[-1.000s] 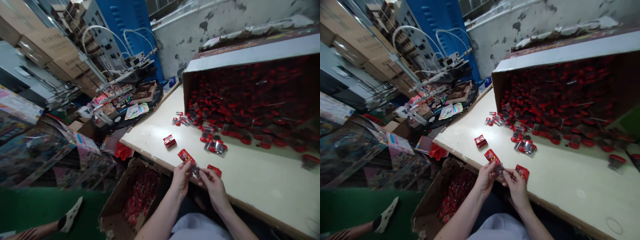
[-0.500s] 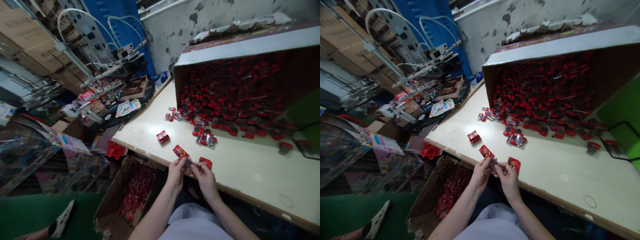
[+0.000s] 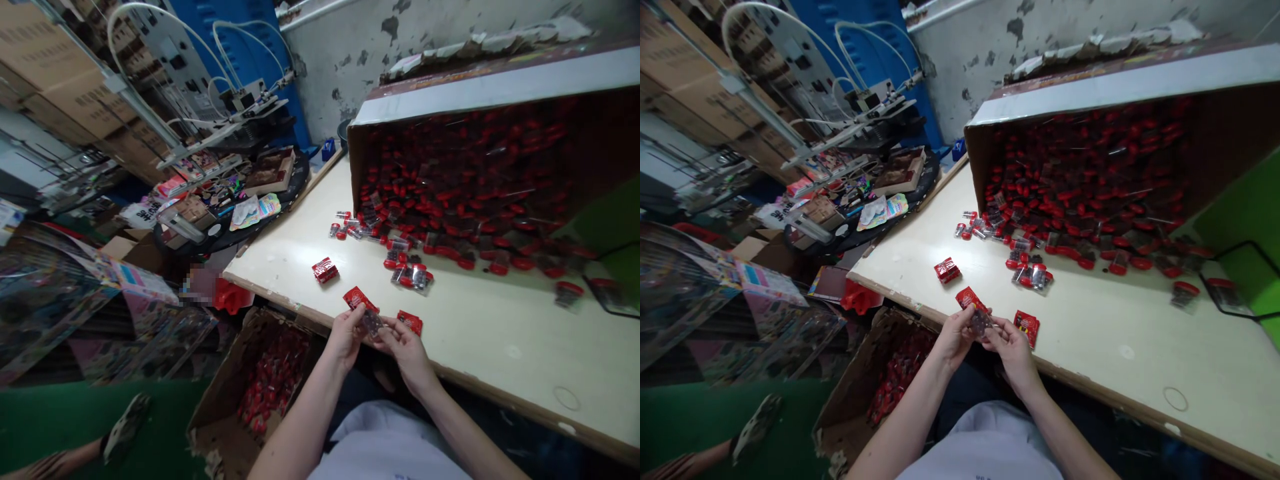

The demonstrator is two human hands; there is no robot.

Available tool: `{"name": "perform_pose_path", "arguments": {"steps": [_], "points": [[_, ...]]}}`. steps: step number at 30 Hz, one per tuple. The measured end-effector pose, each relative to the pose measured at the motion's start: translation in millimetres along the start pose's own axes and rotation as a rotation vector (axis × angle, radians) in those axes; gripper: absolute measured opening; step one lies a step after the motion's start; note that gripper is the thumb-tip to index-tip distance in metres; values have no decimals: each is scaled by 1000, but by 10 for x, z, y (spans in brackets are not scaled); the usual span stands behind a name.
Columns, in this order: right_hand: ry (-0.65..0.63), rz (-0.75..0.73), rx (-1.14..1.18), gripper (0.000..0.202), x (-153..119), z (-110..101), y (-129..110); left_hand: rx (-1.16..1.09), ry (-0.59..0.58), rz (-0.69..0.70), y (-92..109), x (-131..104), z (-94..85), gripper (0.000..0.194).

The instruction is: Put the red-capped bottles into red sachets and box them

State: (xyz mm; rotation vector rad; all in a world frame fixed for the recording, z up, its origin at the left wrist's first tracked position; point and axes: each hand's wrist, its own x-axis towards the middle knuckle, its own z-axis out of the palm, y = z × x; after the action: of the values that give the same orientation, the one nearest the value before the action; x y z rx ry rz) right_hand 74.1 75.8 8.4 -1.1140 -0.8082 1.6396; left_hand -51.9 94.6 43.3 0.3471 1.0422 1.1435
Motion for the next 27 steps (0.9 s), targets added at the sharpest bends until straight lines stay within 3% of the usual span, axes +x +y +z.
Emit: {"name": "perform_pose_path", "arguments": {"steps": [6, 12, 24, 27], "points": [[-88, -186, -279, 56, 70, -246, -39, -58, -43, -116, -10, -65, 36, 38], [-93, -300, -478, 49, 133, -328, -4, -56, -5, -152, -103, -150, 65, 40], [-61, -315, -540, 48, 162, -309, 66, -85, 27, -146, -166, -175, 90, 32], [-120, -276, -511, 53, 181, -309, 16, -68, 59, -140, -134, -182, -26, 37]]}}
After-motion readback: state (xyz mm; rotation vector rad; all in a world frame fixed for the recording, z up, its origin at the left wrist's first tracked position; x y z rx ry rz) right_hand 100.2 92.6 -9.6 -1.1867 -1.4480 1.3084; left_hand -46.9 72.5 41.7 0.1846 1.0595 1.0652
